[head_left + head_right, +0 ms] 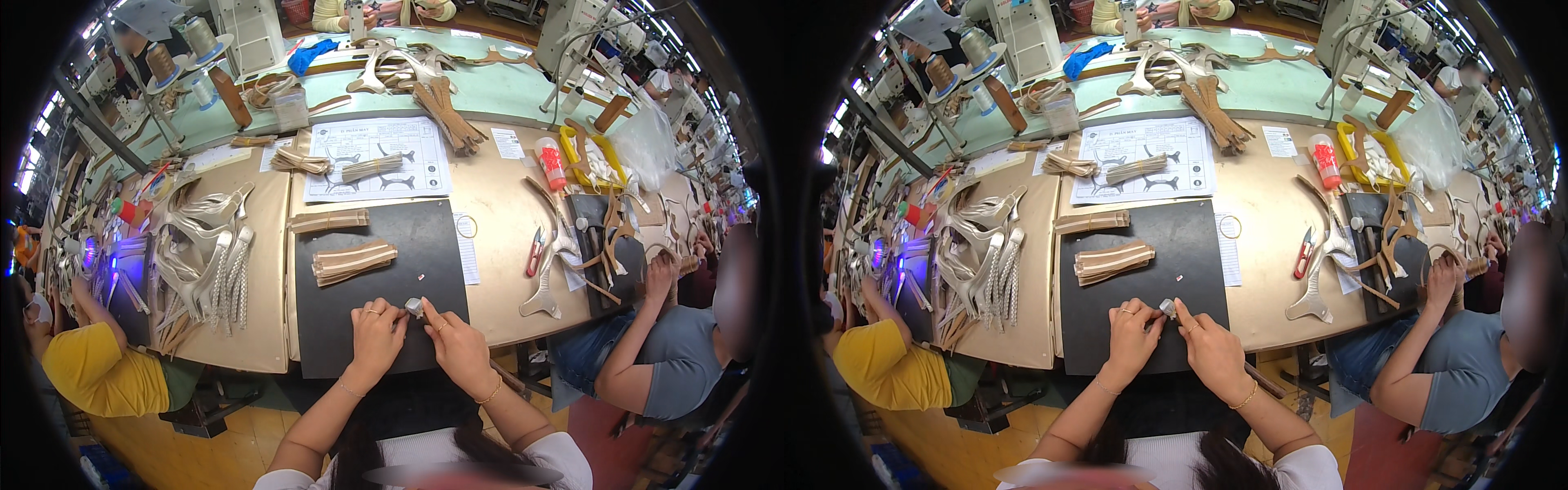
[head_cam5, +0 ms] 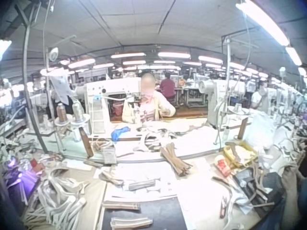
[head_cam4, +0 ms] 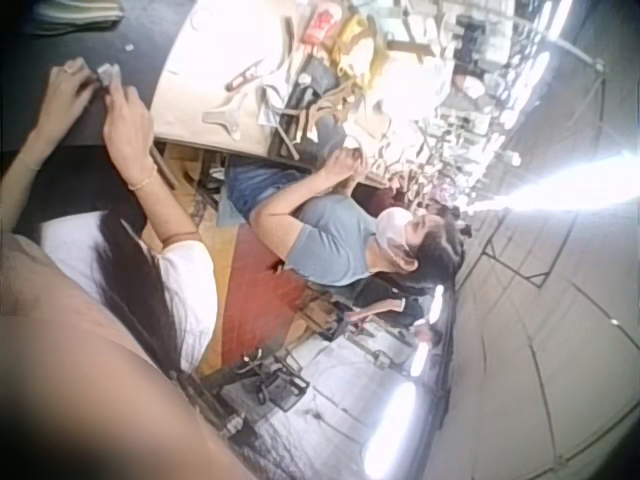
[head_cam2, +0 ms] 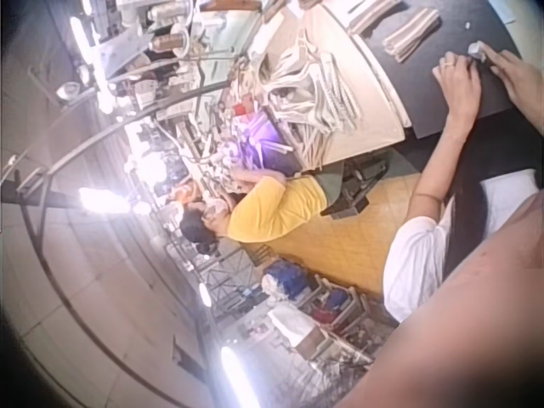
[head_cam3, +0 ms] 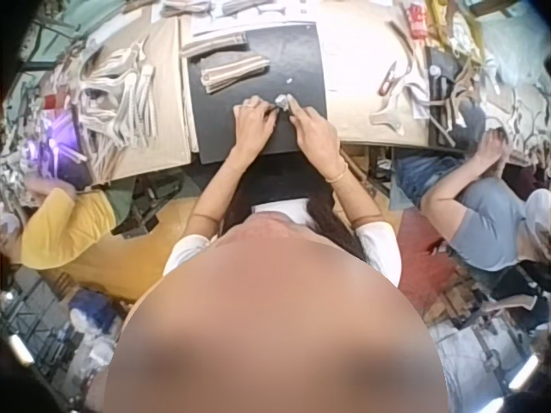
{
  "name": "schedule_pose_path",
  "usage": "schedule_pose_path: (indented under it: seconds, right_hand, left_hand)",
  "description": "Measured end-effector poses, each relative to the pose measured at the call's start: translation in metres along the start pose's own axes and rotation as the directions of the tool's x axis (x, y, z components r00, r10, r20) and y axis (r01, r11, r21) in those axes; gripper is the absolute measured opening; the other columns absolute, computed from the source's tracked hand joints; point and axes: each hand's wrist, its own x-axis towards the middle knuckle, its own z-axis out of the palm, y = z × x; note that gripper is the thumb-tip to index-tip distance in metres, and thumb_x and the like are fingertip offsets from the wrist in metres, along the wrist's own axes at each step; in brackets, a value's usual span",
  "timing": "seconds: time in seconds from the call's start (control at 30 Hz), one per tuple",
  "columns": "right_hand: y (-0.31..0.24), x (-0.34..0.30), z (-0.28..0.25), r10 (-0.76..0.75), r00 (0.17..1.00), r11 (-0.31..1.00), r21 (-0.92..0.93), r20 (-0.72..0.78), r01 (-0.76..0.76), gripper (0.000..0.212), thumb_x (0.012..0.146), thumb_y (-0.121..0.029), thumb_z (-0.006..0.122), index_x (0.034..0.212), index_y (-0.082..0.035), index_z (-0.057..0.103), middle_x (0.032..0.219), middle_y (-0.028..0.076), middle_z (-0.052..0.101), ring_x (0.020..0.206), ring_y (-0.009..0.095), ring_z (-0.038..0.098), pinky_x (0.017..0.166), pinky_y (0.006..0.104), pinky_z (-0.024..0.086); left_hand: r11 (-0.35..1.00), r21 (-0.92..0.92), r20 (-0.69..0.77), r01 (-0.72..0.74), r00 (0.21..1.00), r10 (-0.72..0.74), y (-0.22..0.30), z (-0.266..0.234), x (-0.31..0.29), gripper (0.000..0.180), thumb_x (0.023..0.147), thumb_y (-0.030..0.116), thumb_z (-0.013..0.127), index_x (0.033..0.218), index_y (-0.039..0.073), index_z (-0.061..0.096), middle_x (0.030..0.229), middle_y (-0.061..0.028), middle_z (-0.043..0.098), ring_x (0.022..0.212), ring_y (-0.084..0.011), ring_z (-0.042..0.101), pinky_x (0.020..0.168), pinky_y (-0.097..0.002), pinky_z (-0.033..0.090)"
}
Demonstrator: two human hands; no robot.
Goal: The person repeatedly inserts thin beige strips into a small white plastic fixture, then removes them and repeats the insertion. They occasionally gather and bundle the strips with a rubber band and place them on the table. The workspace contains many similar fixtures and strips.
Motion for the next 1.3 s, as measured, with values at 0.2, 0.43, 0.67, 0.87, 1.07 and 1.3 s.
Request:
schedule_pose_path:
  seconds: [0.2,0.43,0.67,0.87,1.07,1.3]
  right_hand:
    - [0.001,-0.001,0.001,-0.003,1.000,1.000,0.003,-0.010,0.004,0.051,0.096,-0.012,0.067,0.146,-0.014,0.058,0.089,0.011,0.064,0.073,0.032,0.066,0.065,0.0422,0.054]
    - [0.003,-0.002,0.003,-0.040,0.999,0.999,-0.013,-0.037,0.039,0.052,0.096,-0.015,0.067,0.147,-0.015,0.056,0.088,0.009,0.062,0.071,0.028,0.067,0.062,0.0397,0.054]
    - [0.005,-0.002,0.007,-0.033,0.998,0.999,0.009,-0.044,0.033,0.055,0.095,-0.012,0.067,0.149,-0.017,0.055,0.087,0.010,0.060,0.072,0.031,0.065,0.064,0.0417,0.054]
    - [0.007,-0.004,0.010,-0.030,0.998,1.000,-0.005,-0.053,0.030,0.052,0.096,-0.013,0.068,0.146,-0.015,0.058,0.090,0.009,0.065,0.073,0.029,0.067,0.064,0.0403,0.054]
    - [0.005,0.001,0.009,-0.023,0.998,1.000,0.003,-0.051,0.023,0.049,0.096,-0.013,0.068,0.144,-0.014,0.060,0.091,0.008,0.067,0.073,0.027,0.067,0.064,0.0387,0.054]
    - [-0.003,-0.003,-0.002,-0.059,0.987,0.994,0.078,-0.151,0.072,0.049,0.095,-0.011,0.069,0.143,-0.014,0.061,0.094,0.008,0.068,0.074,0.027,0.068,0.065,0.0393,0.054]
  left_hand:
    - [1.000,0.010,0.009,0.003,1.000,-0.003,0.000,0.000,-0.001,0.008,0.083,0.011,0.079,0.084,0.007,0.073,0.085,-0.0035,0.061,0.085,-0.0235,0.059,0.081,-0.0381,0.038]
    - [0.999,0.034,-0.007,-0.007,1.000,0.007,0.001,-0.001,0.000,0.009,0.082,0.013,0.080,0.086,0.008,0.074,0.085,-0.0024,0.061,0.085,-0.0232,0.059,0.081,-0.0387,0.037]
    - [0.988,0.154,0.004,0.002,1.000,-0.003,0.004,-0.009,-0.008,0.011,0.081,0.017,0.080,0.090,0.012,0.076,0.088,-0.0003,0.061,0.089,-0.0222,0.057,0.083,-0.0409,0.034]
    - [0.995,0.052,-0.027,0.086,0.996,-0.085,-0.002,-0.006,-0.009,0.011,0.081,0.016,0.081,0.089,0.010,0.079,0.085,0.0015,0.063,0.087,-0.0195,0.057,0.085,-0.0382,0.033]
    - [0.990,0.043,-0.018,0.132,0.991,-0.132,0.002,-0.005,-0.006,0.009,0.081,0.016,0.081,0.087,0.009,0.080,0.083,0.0013,0.063,0.086,-0.0191,0.056,0.086,-0.0373,0.032]
    - [0.991,0.074,-0.037,0.115,0.993,-0.112,0.004,-0.002,-0.006,0.007,0.078,0.015,0.080,0.080,0.010,0.076,0.081,0.0011,0.059,0.084,-0.0192,0.055,0.085,-0.0379,0.032]
